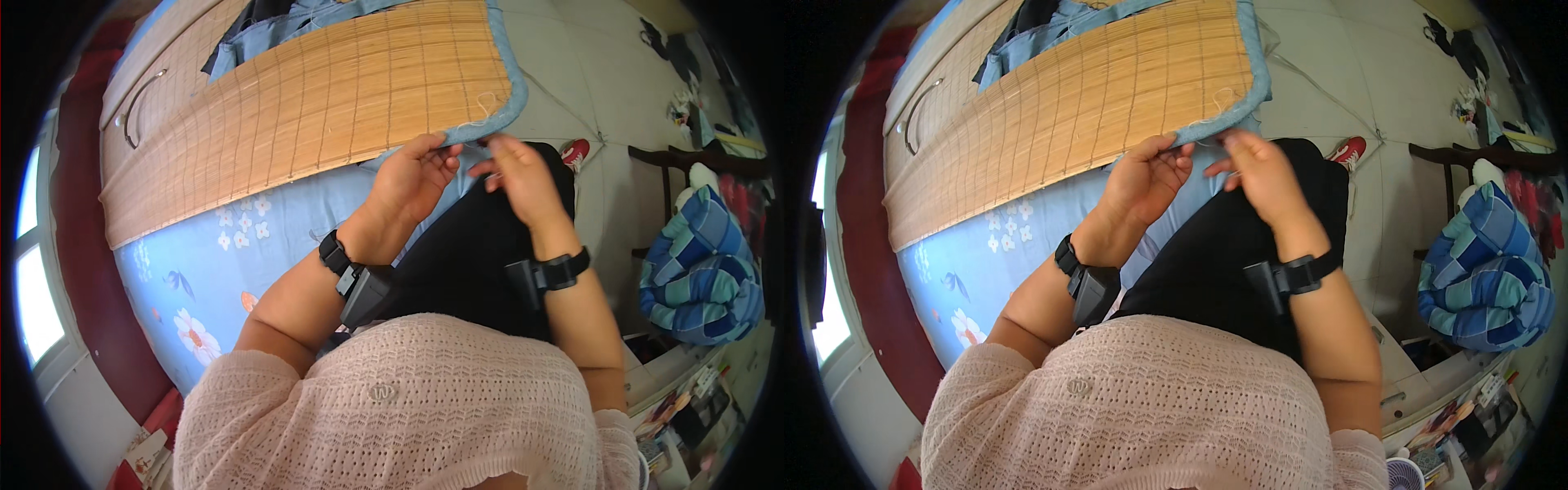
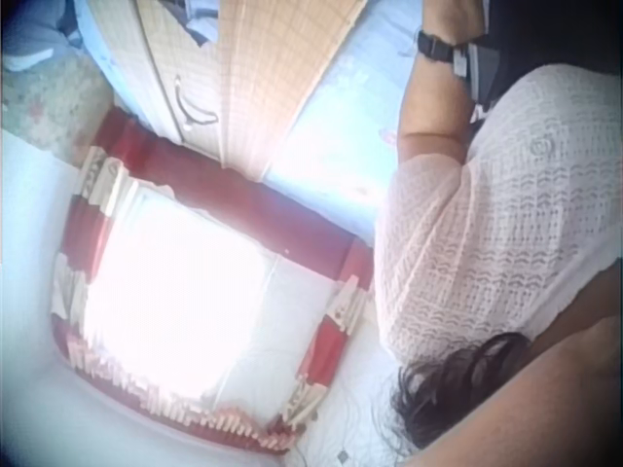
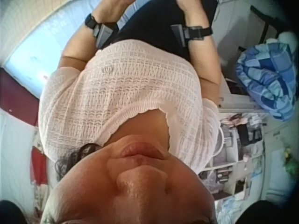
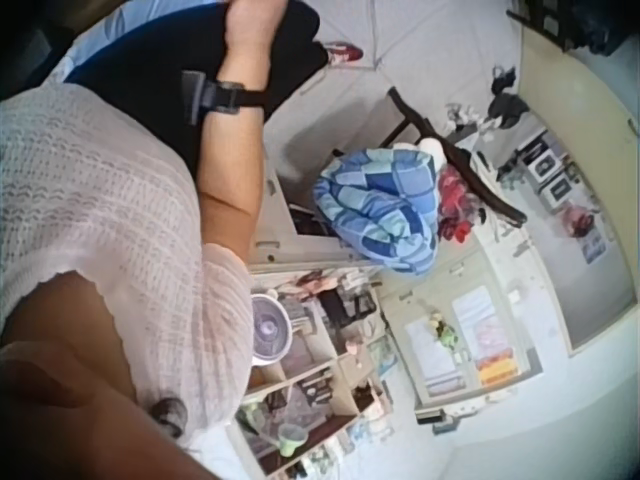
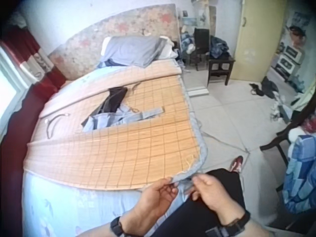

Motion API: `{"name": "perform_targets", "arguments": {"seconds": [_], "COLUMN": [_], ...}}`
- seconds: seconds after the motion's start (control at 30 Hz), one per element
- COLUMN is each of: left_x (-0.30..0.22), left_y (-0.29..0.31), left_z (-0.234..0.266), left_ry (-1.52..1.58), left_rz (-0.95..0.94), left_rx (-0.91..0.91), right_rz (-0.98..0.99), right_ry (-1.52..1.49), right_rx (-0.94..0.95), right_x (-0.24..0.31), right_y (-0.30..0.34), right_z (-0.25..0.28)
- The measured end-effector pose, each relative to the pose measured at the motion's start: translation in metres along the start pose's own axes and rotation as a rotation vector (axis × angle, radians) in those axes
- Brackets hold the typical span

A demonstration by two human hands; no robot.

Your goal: Sewing a blue fabric border onto a bamboo mat using a needle and thread.

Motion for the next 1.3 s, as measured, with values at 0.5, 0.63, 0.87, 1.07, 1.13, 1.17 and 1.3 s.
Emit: {"name": "perform_targets", "arguments": {"seconds": [0.5,0.63,0.87,1.07,1.13,1.17,1.3], "left_x": [0.005,0.008,0.018,0.022,0.023,0.024,0.03], "left_y": [0.006,0.007,0.012,0.008,0.007,0.007,0.003], "left_z": [0.007,0.008,0.014,0.022,0.023,0.027,0.035], "left_ry": [-0.012,-0.01,-0.019,-0.017,-0.012,-0.028,-0.01], "left_rz": [-0.015,-0.008,0.017,0.02,0.011,0.027,0.07], "left_rx": [0.025,0.023,0.066,0.074,0.096,0.05,-0.017], "right_rz": [0.22,0.231,0.028,-0.237,-0.228,-0.232,-0.281], "right_ry": [-0.656,-1.07,-1.023,-1.081,-1.03,-1.026,-1.02], "right_rx": [-0.184,-0.444,-0.582,-0.734,-0.719,-0.718,-0.735], "right_x": [0.019,0.036,0.0,-0.037,-0.04,-0.043,-0.053], "right_y": [0.034,0.036,0.062,0.07,0.073,0.075,0.081], "right_z": [0.07,0.076,0.157,0.142,0.147,0.149,0.155]}}
Point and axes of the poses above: each hand's wrist, its own y-axis away from the middle knuckle, its own z-axis out of the back of the hand, x = y × z, the point moved 5 cm from there along -y, towards the middle knuckle, and after that the axes turned 7 degrees about z, right-handed, at the moved point
